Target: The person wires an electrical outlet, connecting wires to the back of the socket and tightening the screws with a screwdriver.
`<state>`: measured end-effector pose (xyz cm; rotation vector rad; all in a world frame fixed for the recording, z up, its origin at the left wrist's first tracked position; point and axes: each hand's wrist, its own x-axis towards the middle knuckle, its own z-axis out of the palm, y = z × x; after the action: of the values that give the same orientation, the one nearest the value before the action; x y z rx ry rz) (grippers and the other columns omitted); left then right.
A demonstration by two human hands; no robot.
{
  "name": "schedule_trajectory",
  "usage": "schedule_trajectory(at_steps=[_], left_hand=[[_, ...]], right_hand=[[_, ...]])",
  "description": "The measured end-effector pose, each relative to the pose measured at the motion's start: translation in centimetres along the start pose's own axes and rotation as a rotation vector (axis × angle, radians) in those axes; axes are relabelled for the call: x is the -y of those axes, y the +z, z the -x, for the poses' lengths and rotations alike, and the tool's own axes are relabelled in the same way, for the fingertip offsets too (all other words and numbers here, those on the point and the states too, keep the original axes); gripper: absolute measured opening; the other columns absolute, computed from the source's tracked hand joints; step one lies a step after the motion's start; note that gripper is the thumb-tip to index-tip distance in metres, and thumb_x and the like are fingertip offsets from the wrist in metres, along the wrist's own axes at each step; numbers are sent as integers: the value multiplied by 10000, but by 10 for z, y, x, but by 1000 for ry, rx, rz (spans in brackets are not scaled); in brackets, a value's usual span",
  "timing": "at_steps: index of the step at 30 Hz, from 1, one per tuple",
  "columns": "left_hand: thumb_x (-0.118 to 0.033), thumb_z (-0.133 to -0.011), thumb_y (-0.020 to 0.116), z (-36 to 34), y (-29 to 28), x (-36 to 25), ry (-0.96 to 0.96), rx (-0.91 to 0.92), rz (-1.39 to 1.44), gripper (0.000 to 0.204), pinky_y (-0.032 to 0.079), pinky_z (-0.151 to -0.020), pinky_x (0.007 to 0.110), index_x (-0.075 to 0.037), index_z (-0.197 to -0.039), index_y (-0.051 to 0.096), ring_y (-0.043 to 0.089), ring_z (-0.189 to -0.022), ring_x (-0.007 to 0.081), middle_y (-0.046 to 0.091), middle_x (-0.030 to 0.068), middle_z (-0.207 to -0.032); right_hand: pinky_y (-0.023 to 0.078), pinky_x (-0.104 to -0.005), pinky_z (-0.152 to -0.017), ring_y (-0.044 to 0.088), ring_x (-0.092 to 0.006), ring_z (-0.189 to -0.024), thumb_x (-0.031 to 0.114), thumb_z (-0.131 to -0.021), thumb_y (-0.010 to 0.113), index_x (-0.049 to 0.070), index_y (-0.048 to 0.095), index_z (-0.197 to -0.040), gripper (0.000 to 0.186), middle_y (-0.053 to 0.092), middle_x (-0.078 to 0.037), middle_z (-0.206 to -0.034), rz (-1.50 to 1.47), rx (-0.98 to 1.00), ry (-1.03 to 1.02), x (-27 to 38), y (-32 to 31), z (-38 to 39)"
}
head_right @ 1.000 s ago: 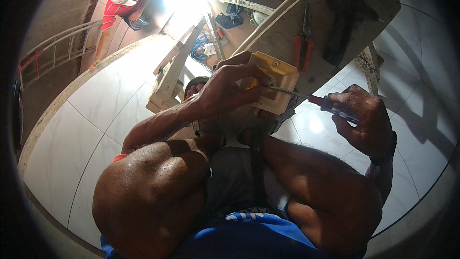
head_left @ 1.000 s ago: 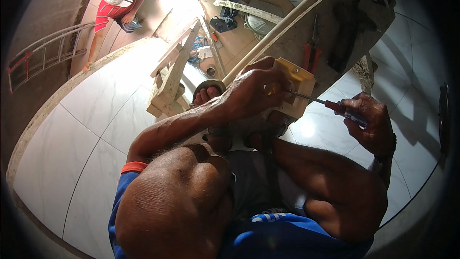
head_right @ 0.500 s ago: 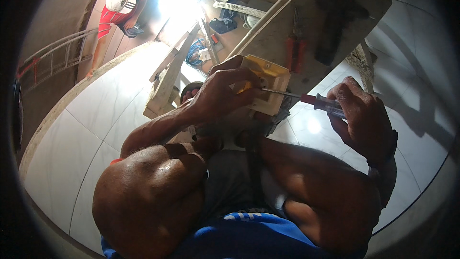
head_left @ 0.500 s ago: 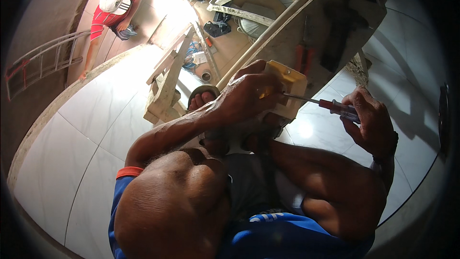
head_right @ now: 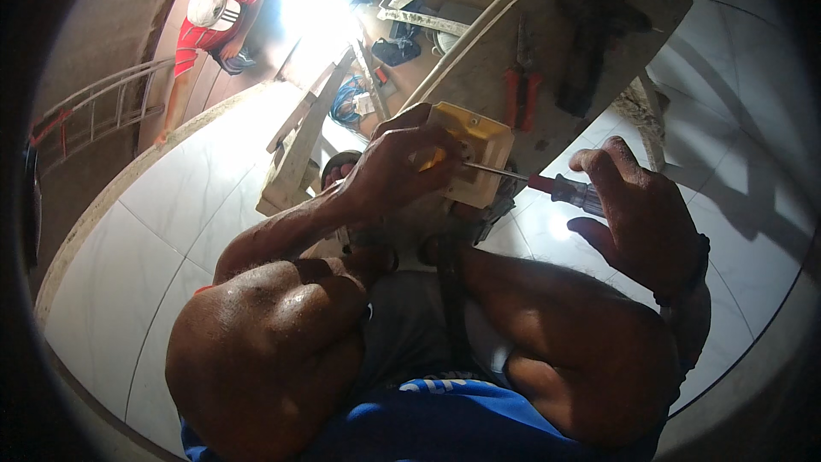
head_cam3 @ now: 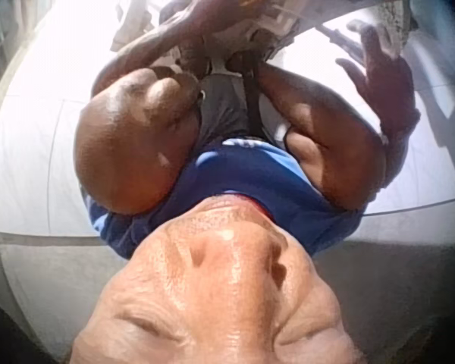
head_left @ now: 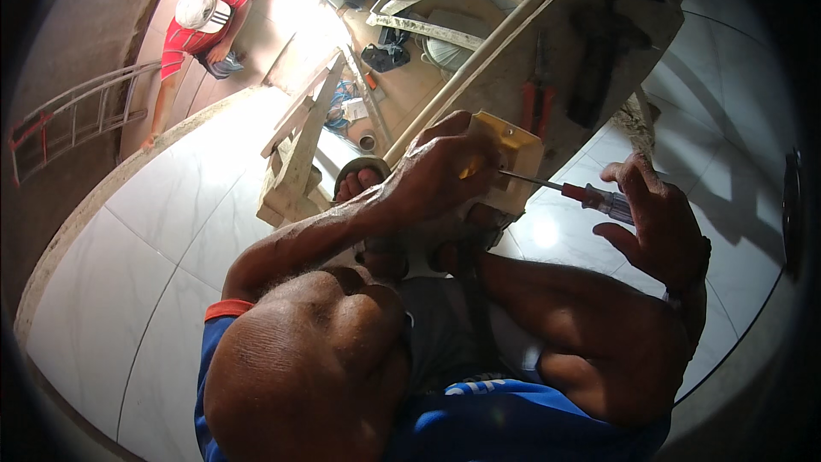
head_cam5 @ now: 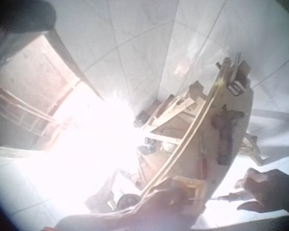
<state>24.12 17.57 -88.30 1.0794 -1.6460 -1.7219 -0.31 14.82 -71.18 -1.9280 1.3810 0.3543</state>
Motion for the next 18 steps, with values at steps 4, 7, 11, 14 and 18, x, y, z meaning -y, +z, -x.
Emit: schedule_trajectory(at_steps=[4,7,11,14,18], left_hand=[[-106,-758,730,2,4,-2,-16,8,-39,169,508,-741,371,-49,-907,675,628,-888,271,612,116,-983],[-91,-761,718,-1,3,-6,-37,3,44,160,505,-762,370,-44,-909,677,624,-905,276,613,121,-993],[-103,-772,700,0,8,-6,42,-16,19,153,492,-776,375,-47,-912,674,606,-928,280,599,118,-987],[-138,-793,678,2,8,-4,18,-8,14,149,474,-764,386,-50,-911,666,580,-932,288,572,114,-946],[-134,-785,693,1,8,-4,-13,-32,84,164,476,-743,390,-48,-923,676,583,-893,292,572,121,-914]], right_hand=[[501,-430,-629,624,-326,-709,166,-812,680,17,598,-970,232,608,-148,-841,127,16,-49,-8,-1,3],[507,-433,-650,633,-329,-731,173,-822,675,19,603,-983,235,609,-145,-825,203,-25,-167,-7,-6,1],[514,-424,-652,644,-338,-762,188,-834,671,21,594,-981,236,602,-150,-818,94,71,-102,-13,-4,4],[521,-424,-658,647,-343,-761,204,-839,671,19,581,-955,236,586,-164,-819,31,96,-50,-6,-9,1],[524,-414,-620,648,-331,-761,218,-827,686,8,585,-912,248,577,-166,-819,199,73,-97,-11,-3,5]])
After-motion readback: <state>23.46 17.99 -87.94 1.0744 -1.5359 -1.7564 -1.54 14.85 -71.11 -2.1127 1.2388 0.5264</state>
